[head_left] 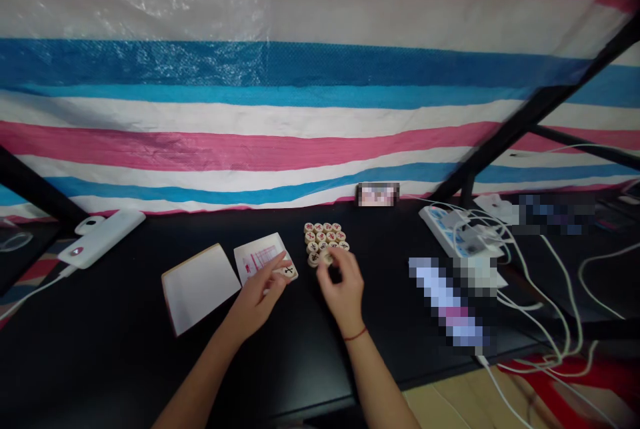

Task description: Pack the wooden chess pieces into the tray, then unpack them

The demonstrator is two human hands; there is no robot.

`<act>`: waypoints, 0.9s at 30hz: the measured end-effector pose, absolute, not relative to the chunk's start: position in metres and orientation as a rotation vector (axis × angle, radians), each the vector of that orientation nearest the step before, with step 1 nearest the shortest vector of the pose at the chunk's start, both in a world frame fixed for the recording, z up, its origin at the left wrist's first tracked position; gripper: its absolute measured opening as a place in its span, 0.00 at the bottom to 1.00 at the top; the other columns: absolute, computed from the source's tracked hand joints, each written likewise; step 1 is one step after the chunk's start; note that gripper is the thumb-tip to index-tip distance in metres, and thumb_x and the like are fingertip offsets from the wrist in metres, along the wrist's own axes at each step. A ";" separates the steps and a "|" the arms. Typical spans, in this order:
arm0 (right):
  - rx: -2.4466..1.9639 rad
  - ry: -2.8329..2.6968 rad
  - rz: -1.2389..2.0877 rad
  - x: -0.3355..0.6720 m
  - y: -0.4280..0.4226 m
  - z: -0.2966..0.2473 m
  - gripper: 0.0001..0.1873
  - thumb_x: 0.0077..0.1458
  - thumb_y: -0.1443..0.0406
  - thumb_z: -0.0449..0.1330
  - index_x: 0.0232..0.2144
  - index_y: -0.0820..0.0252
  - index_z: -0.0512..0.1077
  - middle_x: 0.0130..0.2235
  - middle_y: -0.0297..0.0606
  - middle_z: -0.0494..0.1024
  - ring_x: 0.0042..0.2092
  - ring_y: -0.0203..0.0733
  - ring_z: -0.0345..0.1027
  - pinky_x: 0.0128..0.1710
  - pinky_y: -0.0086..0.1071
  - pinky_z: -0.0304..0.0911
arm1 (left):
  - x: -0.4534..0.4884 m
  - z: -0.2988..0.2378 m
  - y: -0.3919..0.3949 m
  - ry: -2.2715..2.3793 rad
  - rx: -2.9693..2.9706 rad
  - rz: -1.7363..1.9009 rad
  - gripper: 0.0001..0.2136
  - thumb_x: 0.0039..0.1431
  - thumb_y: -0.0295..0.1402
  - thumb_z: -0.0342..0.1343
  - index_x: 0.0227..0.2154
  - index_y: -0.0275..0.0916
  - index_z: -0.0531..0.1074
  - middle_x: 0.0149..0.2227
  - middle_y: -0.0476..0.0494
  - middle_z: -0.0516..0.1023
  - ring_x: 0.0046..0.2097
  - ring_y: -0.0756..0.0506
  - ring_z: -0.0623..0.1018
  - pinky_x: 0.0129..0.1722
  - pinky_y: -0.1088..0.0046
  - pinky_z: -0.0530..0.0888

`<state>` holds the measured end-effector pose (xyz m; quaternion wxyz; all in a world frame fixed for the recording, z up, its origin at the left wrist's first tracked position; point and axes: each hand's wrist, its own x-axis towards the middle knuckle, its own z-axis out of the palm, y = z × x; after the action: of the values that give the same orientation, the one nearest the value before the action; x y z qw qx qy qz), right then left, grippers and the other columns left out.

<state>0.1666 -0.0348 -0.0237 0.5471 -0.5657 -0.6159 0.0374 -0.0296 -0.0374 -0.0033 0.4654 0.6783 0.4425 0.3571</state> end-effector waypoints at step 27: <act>-1.686 -1.595 0.147 0.188 -0.028 -0.049 0.08 0.55 0.63 0.55 0.36 0.58 0.70 0.36 0.39 0.76 0.35 0.44 0.66 0.38 0.36 0.61 | -0.046 -0.005 -0.025 1.356 2.312 0.819 0.13 0.64 0.35 0.47 0.41 0.42 0.76 0.40 0.43 0.80 0.43 0.43 0.78 0.47 0.63 0.72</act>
<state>0.1883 -0.0278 -0.0493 0.3969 -0.6654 -0.6296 0.0581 -0.0463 -0.0245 -0.0054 0.1686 0.8132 0.4768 0.2880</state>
